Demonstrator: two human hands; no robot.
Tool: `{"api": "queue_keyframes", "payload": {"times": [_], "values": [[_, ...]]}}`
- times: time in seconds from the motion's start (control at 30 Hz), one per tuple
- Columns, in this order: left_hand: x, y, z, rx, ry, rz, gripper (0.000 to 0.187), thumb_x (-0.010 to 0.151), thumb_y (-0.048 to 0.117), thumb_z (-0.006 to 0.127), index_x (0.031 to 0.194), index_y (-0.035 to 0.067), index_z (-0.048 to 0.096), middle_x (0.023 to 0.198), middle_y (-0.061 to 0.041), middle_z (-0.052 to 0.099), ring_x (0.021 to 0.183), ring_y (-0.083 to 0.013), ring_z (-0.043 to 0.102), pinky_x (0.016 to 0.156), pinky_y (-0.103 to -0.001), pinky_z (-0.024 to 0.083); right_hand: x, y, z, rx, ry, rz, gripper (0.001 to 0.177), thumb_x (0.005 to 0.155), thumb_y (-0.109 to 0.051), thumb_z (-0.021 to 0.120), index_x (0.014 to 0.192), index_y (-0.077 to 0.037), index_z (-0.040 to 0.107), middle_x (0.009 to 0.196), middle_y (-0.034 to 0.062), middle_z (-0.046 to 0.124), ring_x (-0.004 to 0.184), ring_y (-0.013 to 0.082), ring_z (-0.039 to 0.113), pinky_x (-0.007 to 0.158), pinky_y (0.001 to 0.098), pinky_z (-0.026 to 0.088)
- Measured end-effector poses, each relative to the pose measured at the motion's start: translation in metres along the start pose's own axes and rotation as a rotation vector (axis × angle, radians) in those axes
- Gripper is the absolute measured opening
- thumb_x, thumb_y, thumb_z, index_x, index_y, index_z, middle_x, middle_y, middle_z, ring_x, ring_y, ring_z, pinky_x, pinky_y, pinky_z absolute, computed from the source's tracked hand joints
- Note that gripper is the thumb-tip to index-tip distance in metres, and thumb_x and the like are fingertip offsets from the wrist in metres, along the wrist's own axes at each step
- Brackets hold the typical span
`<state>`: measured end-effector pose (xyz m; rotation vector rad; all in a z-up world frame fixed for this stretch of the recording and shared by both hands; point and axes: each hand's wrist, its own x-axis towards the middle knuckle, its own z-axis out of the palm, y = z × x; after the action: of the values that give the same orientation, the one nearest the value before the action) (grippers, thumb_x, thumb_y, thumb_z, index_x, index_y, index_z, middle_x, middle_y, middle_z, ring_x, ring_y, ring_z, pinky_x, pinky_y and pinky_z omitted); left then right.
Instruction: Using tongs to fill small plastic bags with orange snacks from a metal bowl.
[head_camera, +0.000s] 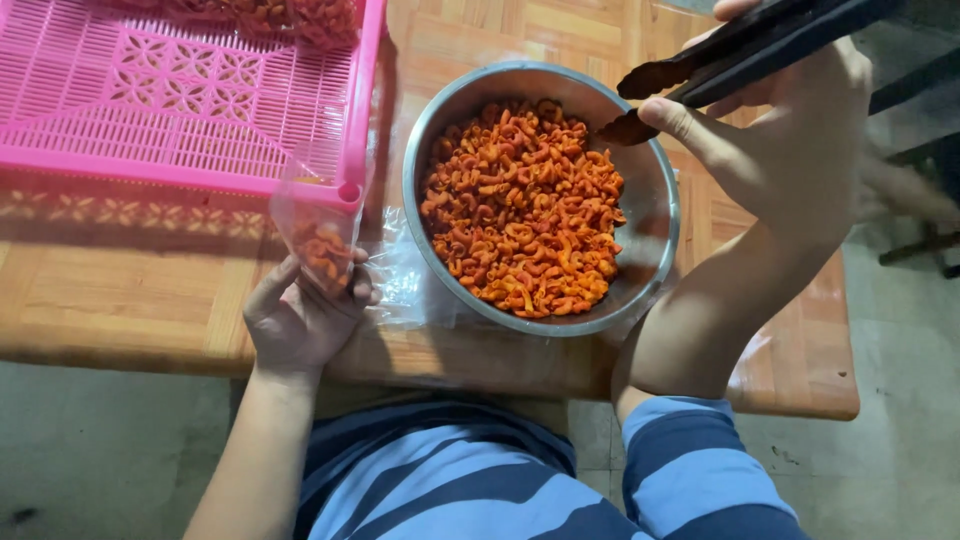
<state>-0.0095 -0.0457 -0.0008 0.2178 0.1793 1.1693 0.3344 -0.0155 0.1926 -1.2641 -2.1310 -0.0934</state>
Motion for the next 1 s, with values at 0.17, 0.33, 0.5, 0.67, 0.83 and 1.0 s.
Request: {"api": "queue_keyframes", "payload": {"times": [0.17, 0.33, 0.5, 0.67, 0.83, 1.0], "values": [[0.0, 0.001, 0.0, -0.004, 0.039, 0.012, 0.038, 0.083, 0.022, 0.065, 0.112, -0.001, 0.054, 0.096, -0.023, 0.063, 0.073, -0.0326, 0.062, 0.069, -0.038, 0.052, 0.001, 0.0, 0.005, -0.019, -0.051, -0.04, 0.052, 0.097, -0.005, 0.096, 0.122, 0.016, 0.056, 0.103, 0.0239, 0.067, 0.092, 0.0301, 0.07, 0.075, 0.0355, 0.058], [-0.001, 0.002, -0.001, 0.007, 0.03, -0.004, 0.041, 0.084, 0.023, 0.063, 0.116, -0.001, 0.056, 0.1, -0.023, 0.063, 0.073, -0.0307, 0.062, 0.07, -0.035, 0.052, -0.003, 0.0, 0.01, -0.005, -0.07, -0.14, 0.056, 0.1, -0.001, 0.097, 0.128, 0.021, 0.055, 0.11, 0.0293, 0.062, 0.1, 0.0357, 0.068, 0.081, 0.0403, 0.059], [0.001, 0.004, 0.012, -0.016, -0.062, -0.053, 0.059, 0.083, 0.015, 0.064, 0.137, 0.005, 0.046, 0.105, -0.018, 0.064, 0.087, -0.0285, 0.065, 0.068, -0.035, 0.058, -0.005, -0.009, 0.011, 0.085, -0.115, -0.001, 0.054, 0.104, 0.009, 0.088, 0.134, 0.012, 0.043, 0.116, 0.0263, 0.06, 0.107, 0.0325, 0.064, 0.086, 0.0367, 0.055], [0.0, 0.002, -0.001, 0.016, -0.035, -0.094, 0.04, 0.084, 0.021, 0.063, 0.116, -0.001, 0.057, 0.098, -0.021, 0.066, 0.077, -0.0303, 0.065, 0.073, -0.037, 0.054, -0.008, -0.026, 0.0, -0.016, -0.069, -0.102, 0.054, 0.102, 0.006, 0.093, 0.131, 0.018, 0.05, 0.113, 0.0292, 0.062, 0.101, 0.0353, 0.067, 0.084, 0.0398, 0.058], [0.001, 0.002, 0.005, 0.039, -0.03, -0.076, 0.045, 0.083, 0.021, 0.065, 0.121, 0.0, 0.053, 0.098, -0.021, 0.066, 0.074, -0.0289, 0.065, 0.069, -0.034, 0.053, -0.007, -0.026, -0.006, 0.045, -0.039, -0.082, 0.05, 0.099, 0.006, 0.09, 0.125, 0.016, 0.049, 0.111, 0.0278, 0.056, 0.105, 0.0384, 0.069, 0.085, 0.0423, 0.059], [0.003, 0.003, -0.001, 0.002, -0.091, -0.088, 0.038, 0.087, 0.02, 0.062, 0.117, -0.002, 0.055, 0.1, -0.023, 0.065, 0.078, -0.0327, 0.065, 0.073, -0.037, 0.055, -0.005, -0.023, -0.007, 0.023, -0.019, -0.061, 0.05, 0.099, 0.005, 0.091, 0.125, 0.016, 0.05, 0.109, 0.0274, 0.065, 0.1, 0.0342, 0.069, 0.083, 0.0378, 0.058]]}}
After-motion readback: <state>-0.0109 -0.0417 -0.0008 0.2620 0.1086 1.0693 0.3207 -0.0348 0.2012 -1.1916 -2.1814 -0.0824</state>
